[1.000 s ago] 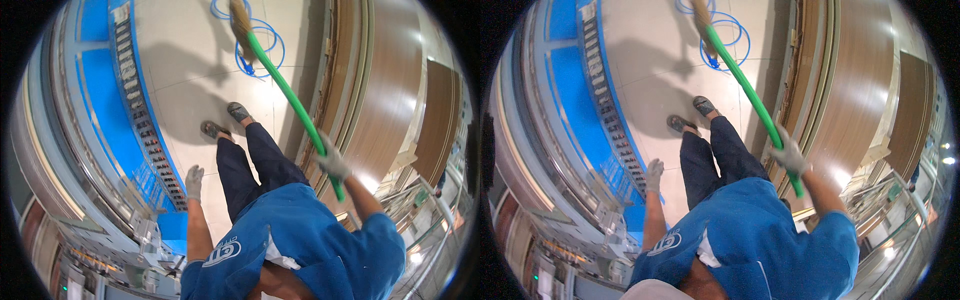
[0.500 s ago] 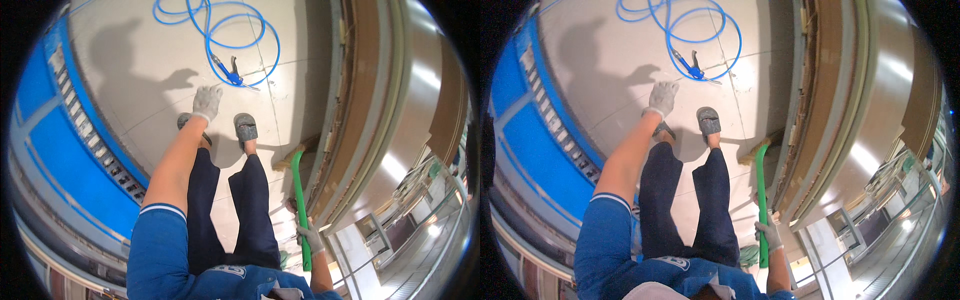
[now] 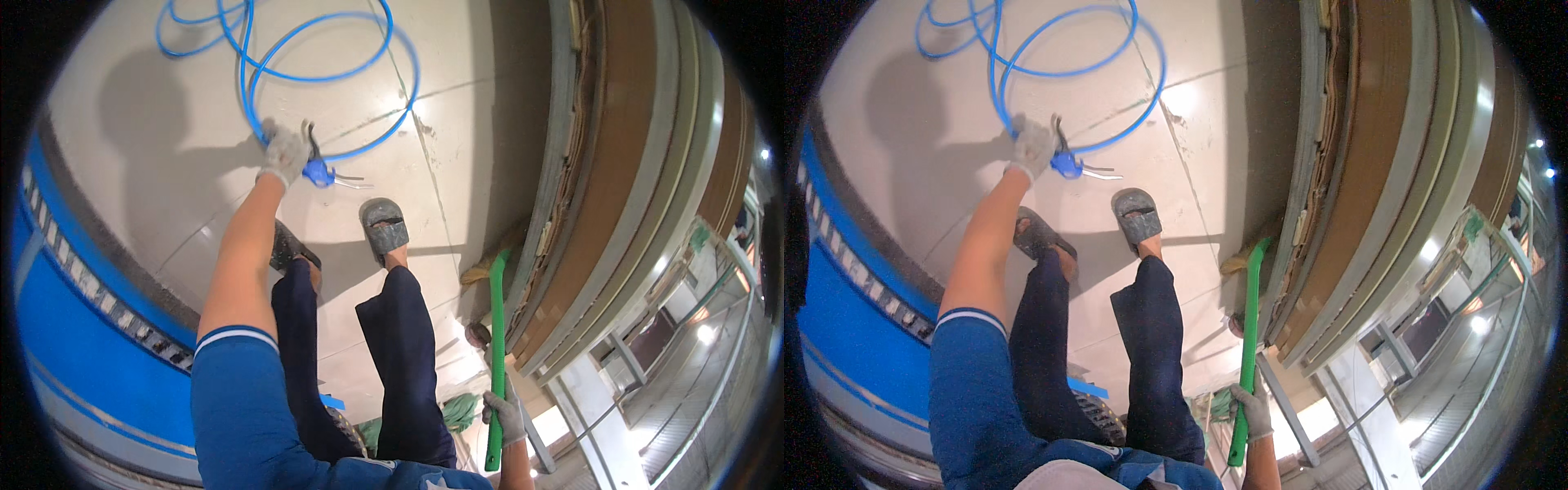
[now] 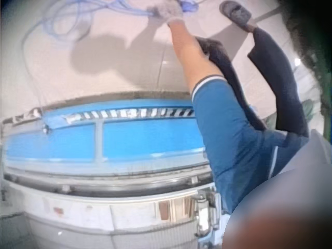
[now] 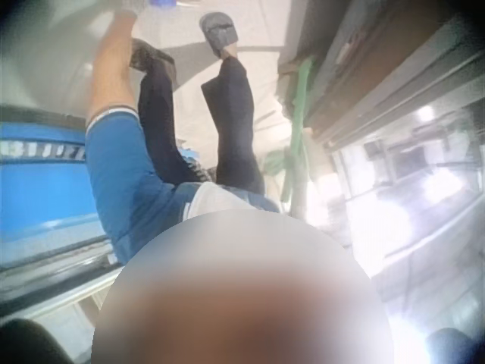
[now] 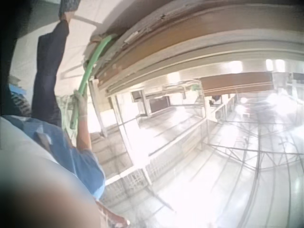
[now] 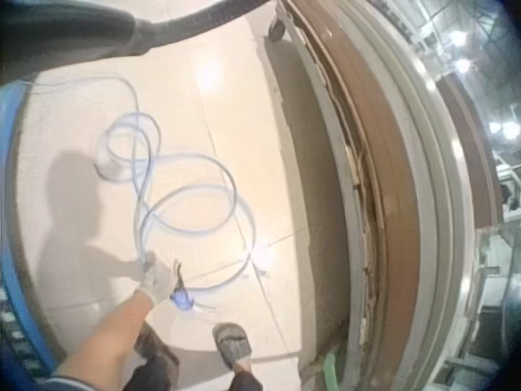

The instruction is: The person breaks wooden planks into smaller pieces using a hammer and places them into a green bag. They then sweep the floor with a broom and use a compressed air nozzle to clean a large machine.

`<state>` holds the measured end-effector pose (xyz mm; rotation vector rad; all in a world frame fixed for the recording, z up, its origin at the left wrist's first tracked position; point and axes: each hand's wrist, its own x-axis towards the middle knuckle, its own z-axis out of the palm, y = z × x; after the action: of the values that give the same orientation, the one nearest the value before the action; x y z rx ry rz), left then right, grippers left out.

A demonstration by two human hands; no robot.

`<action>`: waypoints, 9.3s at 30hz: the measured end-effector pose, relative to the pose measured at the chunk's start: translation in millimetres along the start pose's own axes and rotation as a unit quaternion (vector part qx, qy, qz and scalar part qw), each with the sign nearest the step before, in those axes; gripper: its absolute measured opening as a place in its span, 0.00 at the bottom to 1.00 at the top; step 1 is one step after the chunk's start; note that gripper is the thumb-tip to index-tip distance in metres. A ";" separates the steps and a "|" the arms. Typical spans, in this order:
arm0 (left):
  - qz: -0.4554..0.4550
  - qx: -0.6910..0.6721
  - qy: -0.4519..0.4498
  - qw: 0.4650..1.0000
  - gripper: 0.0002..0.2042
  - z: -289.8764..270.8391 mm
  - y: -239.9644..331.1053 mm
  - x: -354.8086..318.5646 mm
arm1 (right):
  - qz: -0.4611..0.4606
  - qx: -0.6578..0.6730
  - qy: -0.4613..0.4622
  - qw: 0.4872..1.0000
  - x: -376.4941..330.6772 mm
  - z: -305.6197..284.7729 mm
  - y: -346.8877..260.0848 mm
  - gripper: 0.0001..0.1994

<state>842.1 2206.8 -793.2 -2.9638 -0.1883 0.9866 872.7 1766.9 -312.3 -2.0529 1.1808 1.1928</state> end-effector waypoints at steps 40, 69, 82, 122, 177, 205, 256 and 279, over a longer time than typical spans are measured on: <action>-0.356 -0.621 0.697 0.044 0.14 -547.7 -36.8 -662.6 | -0.710 -0.408 -0.568 0.085 -510.0 249.7 -175.5 0.46; -0.440 -0.419 0.788 -0.096 0.14 -433.4 84.1 -756.8 | -0.571 -0.604 -0.549 0.088 -516.9 310.6 91.0 0.18; -0.588 -0.540 0.599 0.064 0.23 -403.6 127.0 -698.6 | -0.415 -0.554 -0.672 0.265 -571.8 337.8 160.8 0.17; -0.803 -0.543 0.190 0.158 0.20 -375.0 65.3 -622.4 | -0.454 -0.473 -0.637 0.406 -672.8 548.3 -146.4 0.22; -0.801 -0.468 0.253 -0.273 0.21 -441.3 -73.4 -575.1 | -0.443 -0.696 -0.565 0.016 -801.2 684.6 158.7 0.26; -0.813 -0.399 0.399 0.141 0.15 -382.7 -362.4 -707.6 | -0.589 -0.291 -0.479 0.582 -909.2 982.3 -372.4 0.20; -0.787 -0.466 0.383 0.129 0.12 -497.1 -820.1 -570.3 | -0.626 -0.217 -0.431 0.612 -1131.2 1280.7 -777.4 0.21; -0.898 -0.339 0.266 0.093 0.13 -496.6 -668.3 -540.1 | -0.366 -0.587 -0.638 0.338 -1015.3 1082.9 -475.9 0.21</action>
<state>636.6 2819.7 -40.2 -0.3826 -3.0607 -0.7902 549.7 3256.0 16.8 -0.8286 -1.6189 2.3727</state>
